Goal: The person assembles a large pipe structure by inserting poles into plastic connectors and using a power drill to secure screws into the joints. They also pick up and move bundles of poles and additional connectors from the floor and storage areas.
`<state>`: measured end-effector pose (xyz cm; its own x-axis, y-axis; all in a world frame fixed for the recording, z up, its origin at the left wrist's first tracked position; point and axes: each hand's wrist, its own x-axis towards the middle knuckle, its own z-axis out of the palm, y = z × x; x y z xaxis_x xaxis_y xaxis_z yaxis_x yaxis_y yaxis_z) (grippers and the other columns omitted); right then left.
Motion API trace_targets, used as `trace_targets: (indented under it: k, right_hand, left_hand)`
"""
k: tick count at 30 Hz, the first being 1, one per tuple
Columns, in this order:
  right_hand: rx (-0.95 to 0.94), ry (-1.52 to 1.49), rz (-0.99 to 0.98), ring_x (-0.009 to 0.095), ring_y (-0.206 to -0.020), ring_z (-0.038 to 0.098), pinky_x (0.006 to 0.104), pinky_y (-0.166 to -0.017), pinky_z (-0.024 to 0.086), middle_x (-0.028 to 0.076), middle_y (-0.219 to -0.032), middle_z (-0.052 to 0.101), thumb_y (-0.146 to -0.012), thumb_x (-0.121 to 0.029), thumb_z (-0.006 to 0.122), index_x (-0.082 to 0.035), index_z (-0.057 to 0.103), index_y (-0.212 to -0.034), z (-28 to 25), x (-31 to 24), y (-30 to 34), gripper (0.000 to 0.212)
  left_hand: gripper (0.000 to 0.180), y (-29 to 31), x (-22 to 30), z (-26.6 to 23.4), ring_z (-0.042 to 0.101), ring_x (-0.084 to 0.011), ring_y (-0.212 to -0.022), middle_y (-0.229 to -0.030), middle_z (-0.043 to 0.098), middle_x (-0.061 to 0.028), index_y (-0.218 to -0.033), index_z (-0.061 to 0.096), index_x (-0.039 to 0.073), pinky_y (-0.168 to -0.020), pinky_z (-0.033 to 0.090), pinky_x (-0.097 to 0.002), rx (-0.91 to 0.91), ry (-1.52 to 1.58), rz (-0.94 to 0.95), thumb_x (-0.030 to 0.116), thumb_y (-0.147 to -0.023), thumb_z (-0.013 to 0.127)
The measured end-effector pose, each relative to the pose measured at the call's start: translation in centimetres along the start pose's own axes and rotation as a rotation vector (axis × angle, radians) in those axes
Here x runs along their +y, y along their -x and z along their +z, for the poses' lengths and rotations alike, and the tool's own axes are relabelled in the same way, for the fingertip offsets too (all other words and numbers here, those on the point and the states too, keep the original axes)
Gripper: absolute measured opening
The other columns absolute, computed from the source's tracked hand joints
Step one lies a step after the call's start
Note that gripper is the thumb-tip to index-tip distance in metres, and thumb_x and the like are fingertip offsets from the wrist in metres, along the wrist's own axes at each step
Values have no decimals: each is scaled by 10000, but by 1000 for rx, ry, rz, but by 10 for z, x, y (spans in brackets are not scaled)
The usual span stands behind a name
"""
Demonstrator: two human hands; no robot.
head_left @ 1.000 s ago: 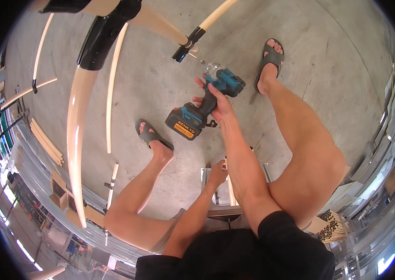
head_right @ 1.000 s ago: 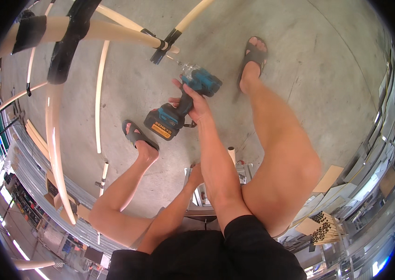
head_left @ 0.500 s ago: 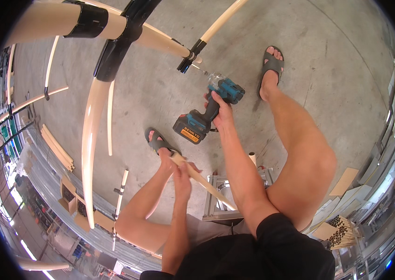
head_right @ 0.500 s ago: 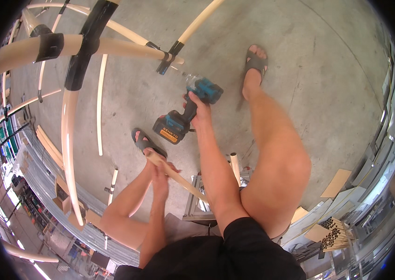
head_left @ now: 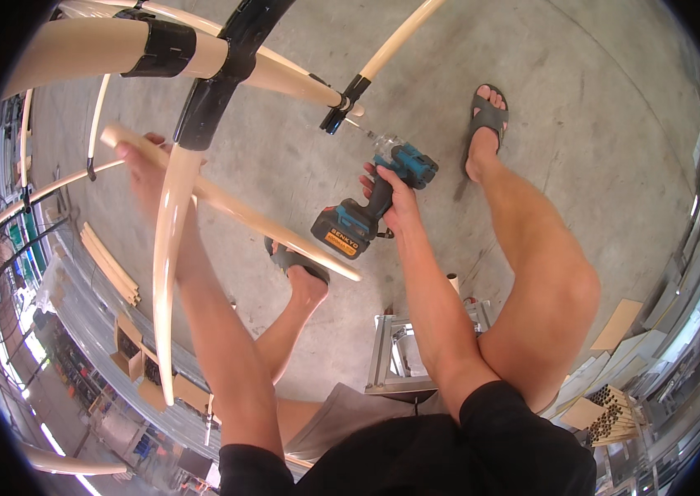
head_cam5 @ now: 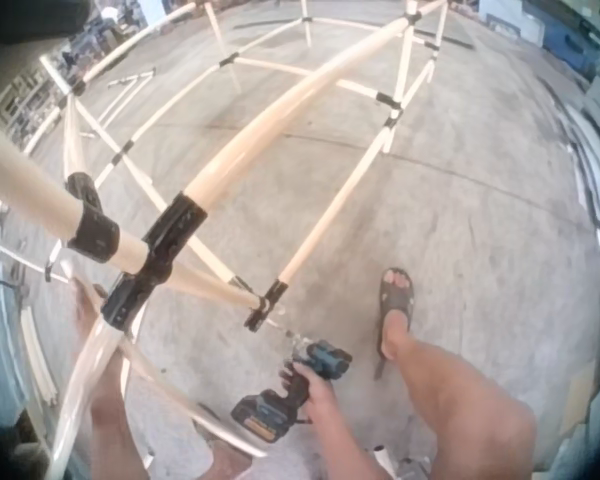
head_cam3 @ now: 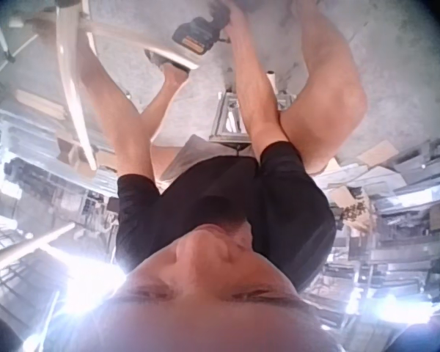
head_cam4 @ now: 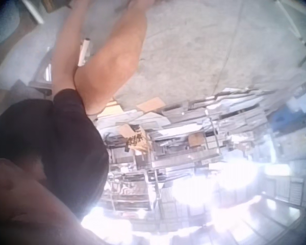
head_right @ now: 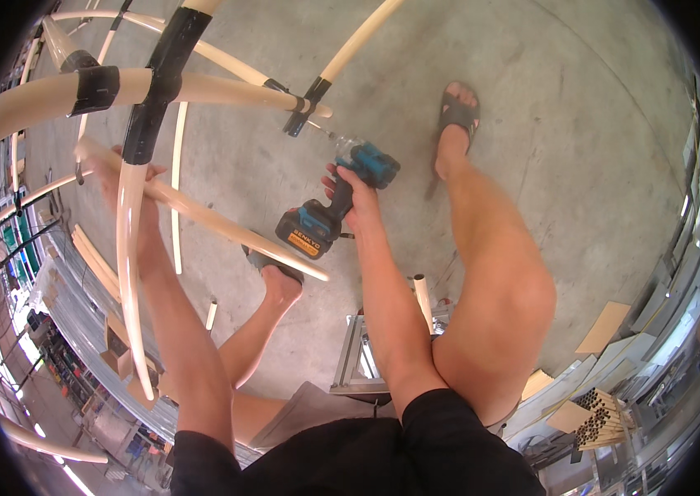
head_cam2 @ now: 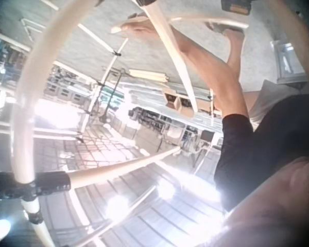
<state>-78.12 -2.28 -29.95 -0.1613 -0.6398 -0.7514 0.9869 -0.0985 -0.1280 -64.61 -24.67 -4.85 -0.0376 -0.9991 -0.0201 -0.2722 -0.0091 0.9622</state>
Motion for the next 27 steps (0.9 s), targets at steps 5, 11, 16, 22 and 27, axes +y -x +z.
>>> trace_targets:
  k: [5,11,16,22,27]
  right_hand:
    - [68,84,53,206,-777,648,341,-676,552,92,-943,673,-822,-181,729,-50,596,-1019,7,1,-2,272]
    - [90,39,105,158,-657,591,305,-542,487,70,-888,659,-803,-170,747,-68,602,-1011,12,-1,-3,273]
    - [93,63,121,137,-634,565,309,-568,488,46,-874,644,-810,-190,746,-88,603,-978,13,0,-3,243]
    - [92,68,141,127,-626,556,309,-567,483,41,-873,641,-817,-186,741,-92,601,-949,11,-5,-2,214]
    - [76,69,168,126,-624,556,309,-563,486,44,-876,639,-828,-180,727,-87,596,-960,12,-5,-4,208]
  left_hand:
    - [418,-46,-79,-6,579,-154,-609,-687,553,-20,-946,589,73,-555,442,-296,-288,-311,-239,488,-928,547]
    - [329,19,-174,26,620,-411,-784,-811,644,-228,-984,608,67,-676,465,-481,-766,-1020,129,355,-837,669]
    - [304,27,-212,45,610,-424,-781,-805,648,-219,-955,610,66,-688,479,-481,-821,-1113,48,346,-845,649]
    - [259,30,-232,60,621,-397,-742,-784,639,-222,-933,623,48,-664,473,-454,-765,-917,-4,294,-850,617]
    - [250,12,-247,58,608,-350,-652,-705,613,-207,-898,638,13,-621,459,-418,-836,-731,-142,247,-813,612]
